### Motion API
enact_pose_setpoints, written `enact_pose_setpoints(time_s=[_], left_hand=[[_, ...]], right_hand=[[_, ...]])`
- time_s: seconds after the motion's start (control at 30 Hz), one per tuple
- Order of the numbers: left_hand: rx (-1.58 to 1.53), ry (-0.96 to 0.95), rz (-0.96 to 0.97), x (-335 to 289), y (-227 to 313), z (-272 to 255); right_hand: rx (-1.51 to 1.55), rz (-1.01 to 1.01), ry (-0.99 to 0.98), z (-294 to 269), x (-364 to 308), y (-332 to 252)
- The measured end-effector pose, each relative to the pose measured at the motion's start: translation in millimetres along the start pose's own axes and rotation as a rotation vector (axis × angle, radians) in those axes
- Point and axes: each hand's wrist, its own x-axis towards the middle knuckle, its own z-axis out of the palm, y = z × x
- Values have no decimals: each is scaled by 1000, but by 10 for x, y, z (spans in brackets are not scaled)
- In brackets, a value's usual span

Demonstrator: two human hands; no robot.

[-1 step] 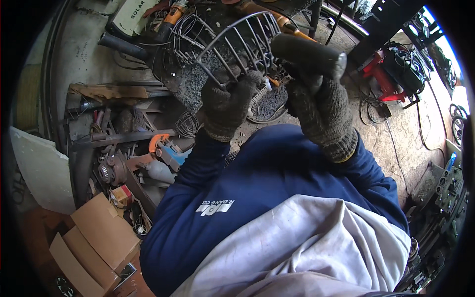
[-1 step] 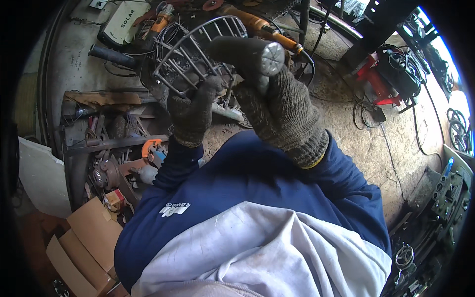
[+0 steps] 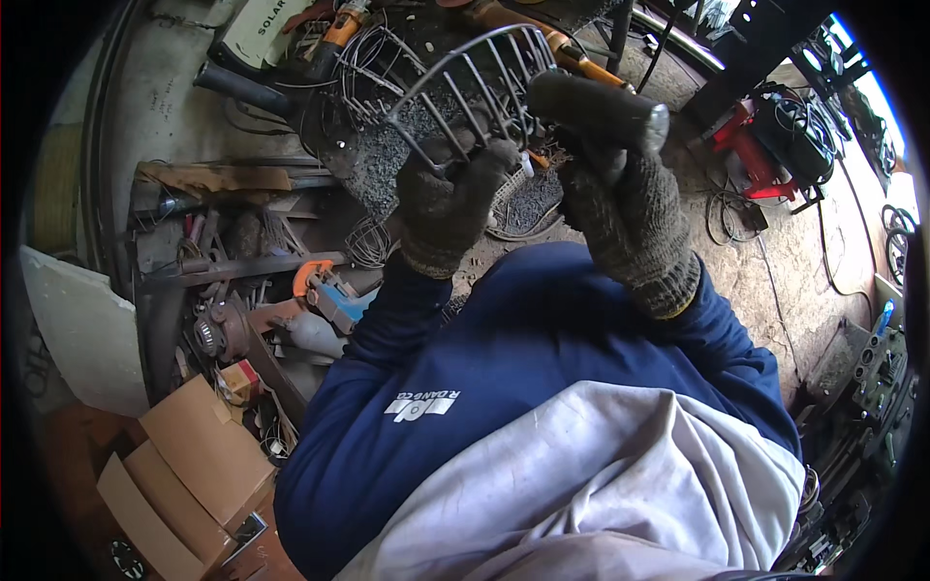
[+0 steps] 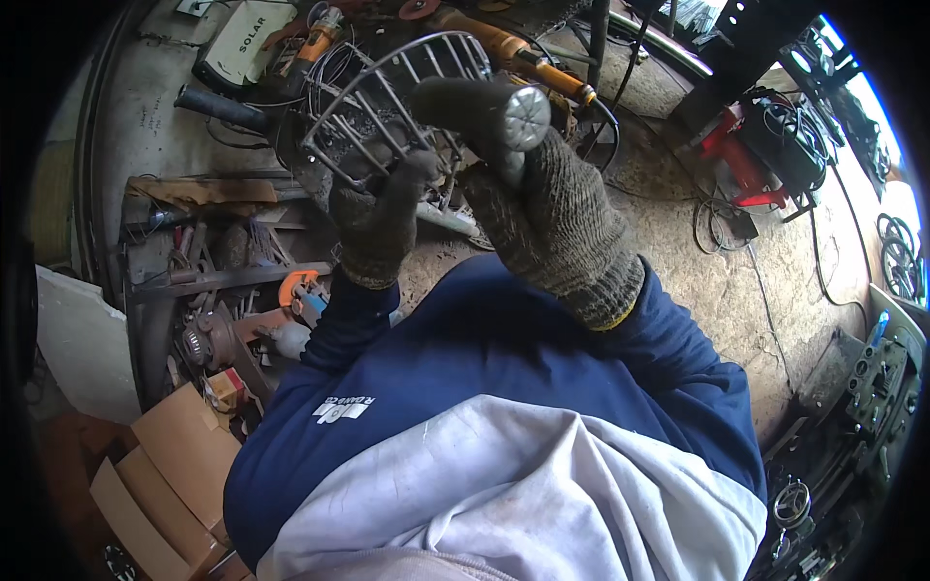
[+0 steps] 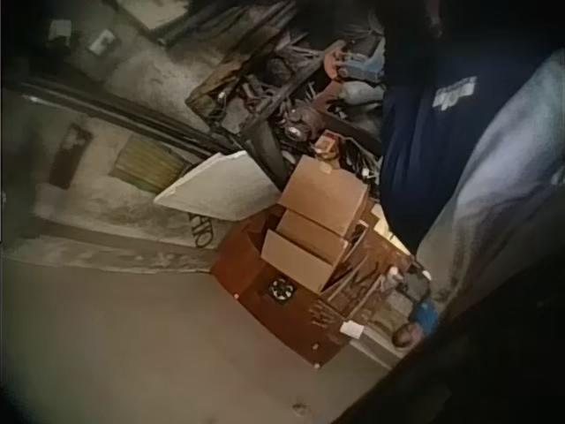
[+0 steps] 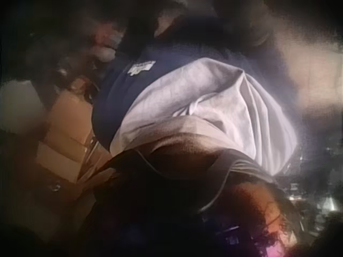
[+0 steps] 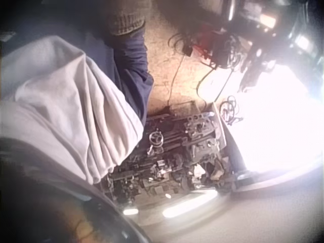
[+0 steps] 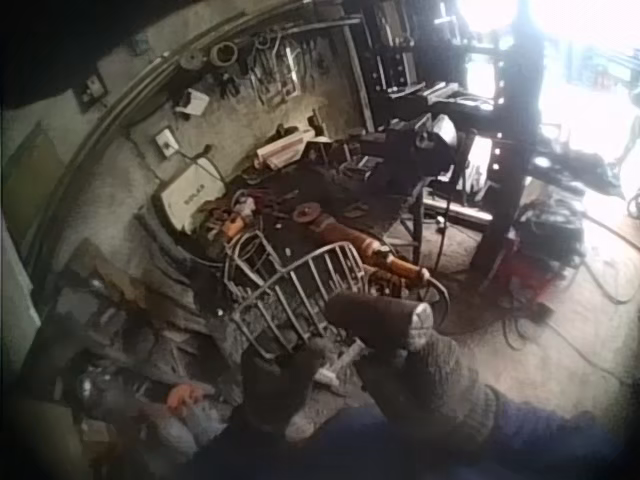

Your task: The person hammered a curved metal grid to shape it, kemudian placed it down and used a welding tool to join pieces of metal together, resulting in bright sparks.

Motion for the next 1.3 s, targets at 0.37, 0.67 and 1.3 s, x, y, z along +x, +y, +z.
enact_pose_setpoints(time_s=[0.37, 0.67, 1.3], left_hand=[[60, -124, -188, -87, 72, 19], [289, -198, 9, -10, 112, 41], [132, -78, -253, 81, 142, -34]], right_hand=[[-350, -60, -81, 41, 37, 132], [269, -175, 193, 160, -41, 43], [-39, 98, -38, 20, 68, 95]])
